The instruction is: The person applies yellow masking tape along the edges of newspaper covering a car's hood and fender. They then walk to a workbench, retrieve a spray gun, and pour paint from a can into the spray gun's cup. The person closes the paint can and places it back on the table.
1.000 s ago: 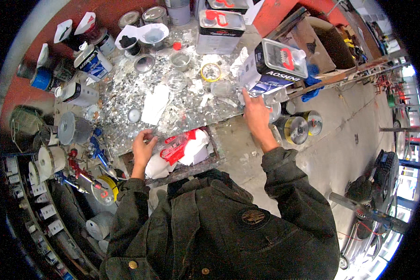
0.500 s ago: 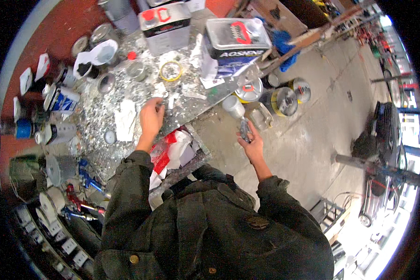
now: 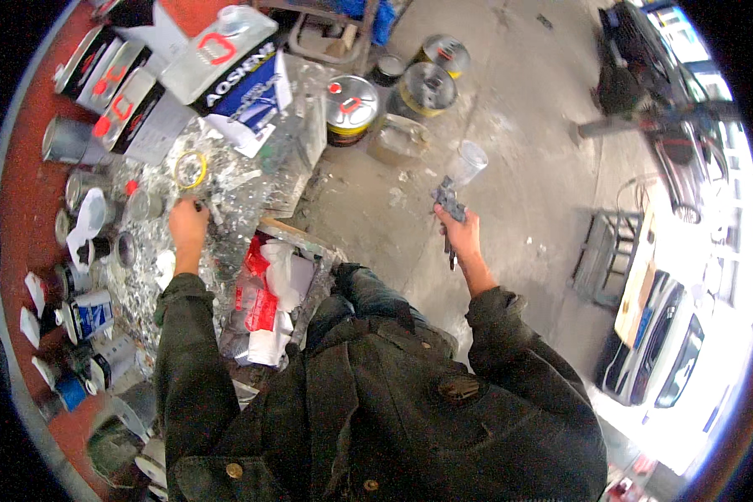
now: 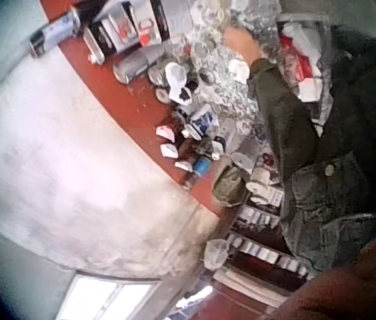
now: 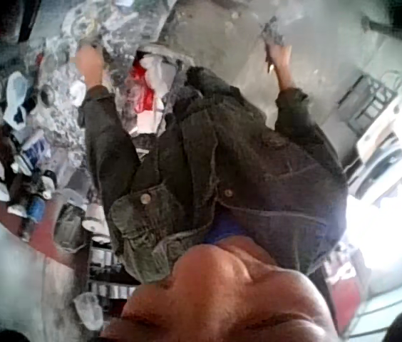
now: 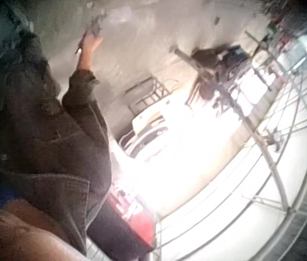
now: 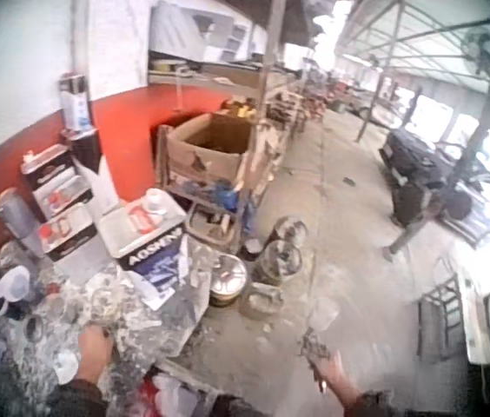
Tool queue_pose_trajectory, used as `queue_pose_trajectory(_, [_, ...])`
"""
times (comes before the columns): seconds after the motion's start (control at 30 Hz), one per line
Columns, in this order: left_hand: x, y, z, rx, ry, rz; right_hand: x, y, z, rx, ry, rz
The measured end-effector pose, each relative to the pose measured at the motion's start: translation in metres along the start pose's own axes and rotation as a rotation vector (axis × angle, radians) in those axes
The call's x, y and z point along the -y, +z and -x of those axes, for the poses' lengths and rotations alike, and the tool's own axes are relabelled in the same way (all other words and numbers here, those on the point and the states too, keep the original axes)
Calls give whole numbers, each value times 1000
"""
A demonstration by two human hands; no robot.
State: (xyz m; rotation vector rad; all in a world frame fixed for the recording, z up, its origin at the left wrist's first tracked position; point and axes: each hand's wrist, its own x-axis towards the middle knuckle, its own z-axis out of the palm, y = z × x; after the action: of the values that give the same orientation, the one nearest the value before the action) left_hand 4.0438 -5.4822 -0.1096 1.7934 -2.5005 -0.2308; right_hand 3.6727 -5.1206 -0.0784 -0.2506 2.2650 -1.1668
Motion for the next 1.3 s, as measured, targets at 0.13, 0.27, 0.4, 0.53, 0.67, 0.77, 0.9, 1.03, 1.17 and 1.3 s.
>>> queue_pose_trajectory(0.13, [-15, -18, 3, -203, 13, 207, -2, -37, 17, 27, 63, -150])
queue_pose_trajectory(0.27, [-64, -33, 25, -358, -47, 578, -14, -79, 29, 118, 213, -369])
queue_pose_trajectory(0.4, [-118, -22, 52, -266, -53, 1058, -29, -118, 25, 113, 242, -356])
queue_pose_trajectory(0.53, [-188, -2, 84, 10, 42, 1350, -30, -155, 18, 23, 318, -316])
queue_pose_trajectory(0.67, [-270, 14, 115, 268, 58, 1545, -58, -199, -10, -94, 261, -173])
queue_pose_trajectory(0.77, [-337, 19, 141, 439, 8, 1554, -72, -229, -32, -167, 264, -88])
queue_pose_trajectory(0.9, [-405, 22, 171, 663, -13, 1511, -82, -264, -48, -113, 290, -93])
queue_pose_trajectory(1.03, [-454, 37, 194, 831, -15, 1455, -91, -291, -56, 5, 322, -297])
queue_pose_trajectory(1.17, [-496, 51, 213, 991, -3, 1447, -100, -313, -58, 217, 417, -619])
queue_pose_trajectory(1.3, [-529, 54, 229, 1135, 11, 1452, -108, -323, -55, 472, 350, -892])
